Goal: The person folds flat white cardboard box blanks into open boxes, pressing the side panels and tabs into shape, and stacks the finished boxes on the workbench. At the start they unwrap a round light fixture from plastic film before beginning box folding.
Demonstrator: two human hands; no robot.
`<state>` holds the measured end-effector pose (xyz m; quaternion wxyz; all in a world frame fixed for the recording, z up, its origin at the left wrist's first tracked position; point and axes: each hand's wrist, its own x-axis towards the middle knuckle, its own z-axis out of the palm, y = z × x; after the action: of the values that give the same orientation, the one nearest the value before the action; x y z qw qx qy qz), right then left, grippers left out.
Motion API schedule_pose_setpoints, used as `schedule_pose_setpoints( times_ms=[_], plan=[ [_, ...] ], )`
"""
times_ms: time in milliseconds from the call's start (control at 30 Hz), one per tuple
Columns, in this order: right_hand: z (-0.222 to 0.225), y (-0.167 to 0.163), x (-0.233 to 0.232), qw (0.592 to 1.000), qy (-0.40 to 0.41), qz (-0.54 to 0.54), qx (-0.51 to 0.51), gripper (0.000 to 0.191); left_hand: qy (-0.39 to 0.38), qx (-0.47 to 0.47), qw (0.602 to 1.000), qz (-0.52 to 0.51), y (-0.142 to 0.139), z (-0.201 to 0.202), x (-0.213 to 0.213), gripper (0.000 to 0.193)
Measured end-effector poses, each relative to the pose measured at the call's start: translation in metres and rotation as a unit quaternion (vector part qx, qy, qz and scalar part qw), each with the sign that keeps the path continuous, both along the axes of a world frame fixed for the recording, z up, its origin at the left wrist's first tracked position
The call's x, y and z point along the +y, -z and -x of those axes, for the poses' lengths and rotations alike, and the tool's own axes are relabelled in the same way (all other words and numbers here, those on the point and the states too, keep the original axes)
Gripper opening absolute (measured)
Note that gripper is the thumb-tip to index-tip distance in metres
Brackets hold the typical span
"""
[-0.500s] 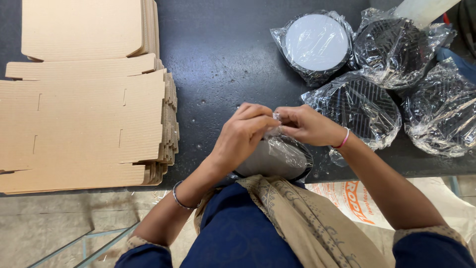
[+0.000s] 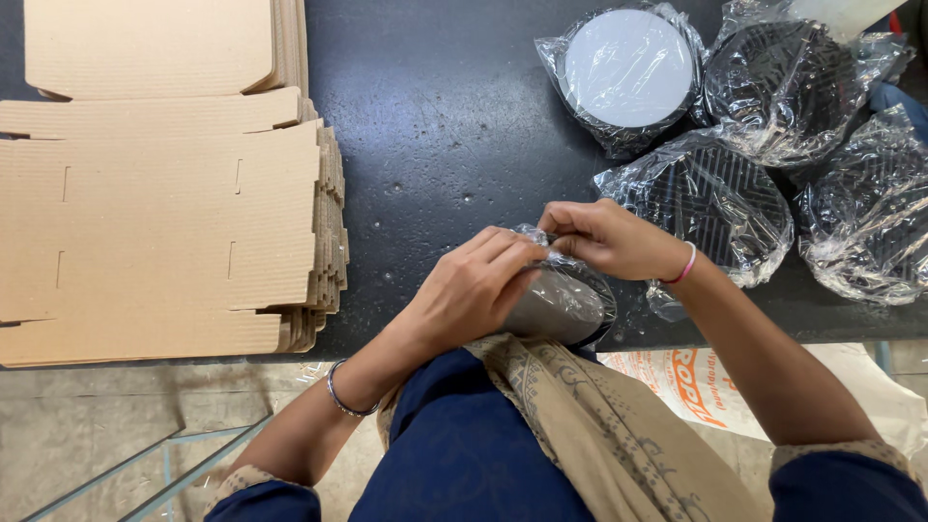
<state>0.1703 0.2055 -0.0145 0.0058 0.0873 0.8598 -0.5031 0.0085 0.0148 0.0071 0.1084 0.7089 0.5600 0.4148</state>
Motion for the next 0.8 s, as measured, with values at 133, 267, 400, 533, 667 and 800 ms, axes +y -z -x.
schedule_pose_setpoints(
  times_ms=[133,267,400,533,667,800],
  plan=[
    [0.003,-0.01,0.011,0.999,-0.026,0.036,0.015,0.019,-0.009,-0.044,0.999,0.01,0.005,0.004,0.015,0.021],
    [0.0,-0.022,0.017,0.999,-0.006,0.035,-0.034,0.027,-0.05,-0.065,0.996,0.035,0.008,0.005,0.027,0.022],
    [0.0,-0.026,0.018,0.998,-0.004,-0.033,-0.055,0.039,-0.071,-0.067,0.995,0.03,0.019,0.007,0.042,0.019],
    [0.002,-0.025,0.005,0.992,0.067,-0.107,-0.004,0.042,-0.126,-0.147,0.977,0.092,0.038,0.006,0.051,0.023],
    [-0.018,-0.02,-0.044,0.989,0.08,-0.115,0.057,0.051,-0.127,-0.066,0.987,0.072,0.033,-0.016,0.009,0.022],
    [-0.028,-0.044,-0.024,0.992,0.088,-0.091,0.009,0.045,-0.176,-0.046,0.983,-0.005,0.015,-0.017,-0.006,0.04]
  ],
)
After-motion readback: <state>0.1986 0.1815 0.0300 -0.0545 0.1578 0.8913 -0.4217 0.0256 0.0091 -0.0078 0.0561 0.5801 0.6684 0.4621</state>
